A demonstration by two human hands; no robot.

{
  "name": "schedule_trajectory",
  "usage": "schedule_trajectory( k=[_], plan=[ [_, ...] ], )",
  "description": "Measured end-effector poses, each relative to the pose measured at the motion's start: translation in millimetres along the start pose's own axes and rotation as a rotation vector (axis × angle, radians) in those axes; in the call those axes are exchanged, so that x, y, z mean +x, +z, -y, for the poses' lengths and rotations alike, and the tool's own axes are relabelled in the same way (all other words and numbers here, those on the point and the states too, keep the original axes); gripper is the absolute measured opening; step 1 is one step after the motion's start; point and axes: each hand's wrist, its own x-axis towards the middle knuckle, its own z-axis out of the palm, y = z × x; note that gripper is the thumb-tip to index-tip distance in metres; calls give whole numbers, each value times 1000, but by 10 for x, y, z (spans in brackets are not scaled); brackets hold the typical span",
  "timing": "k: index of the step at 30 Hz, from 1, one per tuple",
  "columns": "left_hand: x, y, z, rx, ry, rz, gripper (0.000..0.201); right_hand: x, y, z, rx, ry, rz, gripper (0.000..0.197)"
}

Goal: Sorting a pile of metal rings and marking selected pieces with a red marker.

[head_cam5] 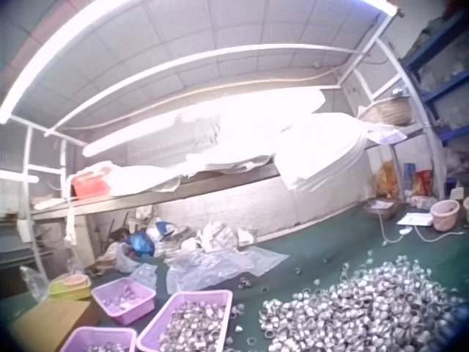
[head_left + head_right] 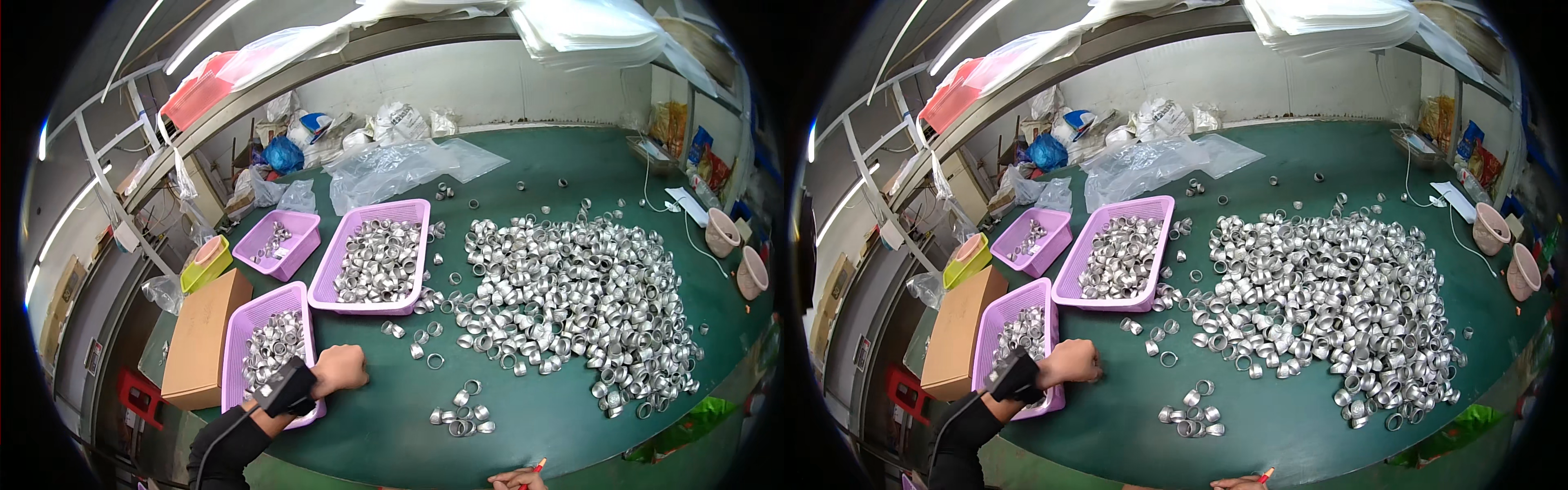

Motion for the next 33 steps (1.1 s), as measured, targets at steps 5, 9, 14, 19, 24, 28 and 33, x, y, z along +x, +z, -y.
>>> schedule_trajectory(
  k=[5, 9, 14, 19, 24, 28, 33],
  plan=[
    [272, -771, -14, -324, -147, -272, 20, 34, -85, 47, -21, 38, 0, 19],
    [317, -709, 4, 107, 93, 97, 37, -23, -91, 26, -5, 52, -95, 18],
    [-7, -44, -134, 512, 283, 402, 40, -57, -57, -55, 35, 115, -97, 17],
    [-16, 137, 40, 446, 426, 479, 37, 32, -90, 4, -17, 104, -61, 16],
    [-89, 113, 95, 151, 456, 428, 39, 33, -78, -34, 42, 167, -121, 15],
    [-76, 144, 86, 176, 401, 462, 33, 50, -88, 35, 1, 168, -115, 15],
    [84, -308, 254, -394, 238, 321, 20, -13, -104, -48, -16, 168, -124, 15]
  ],
)
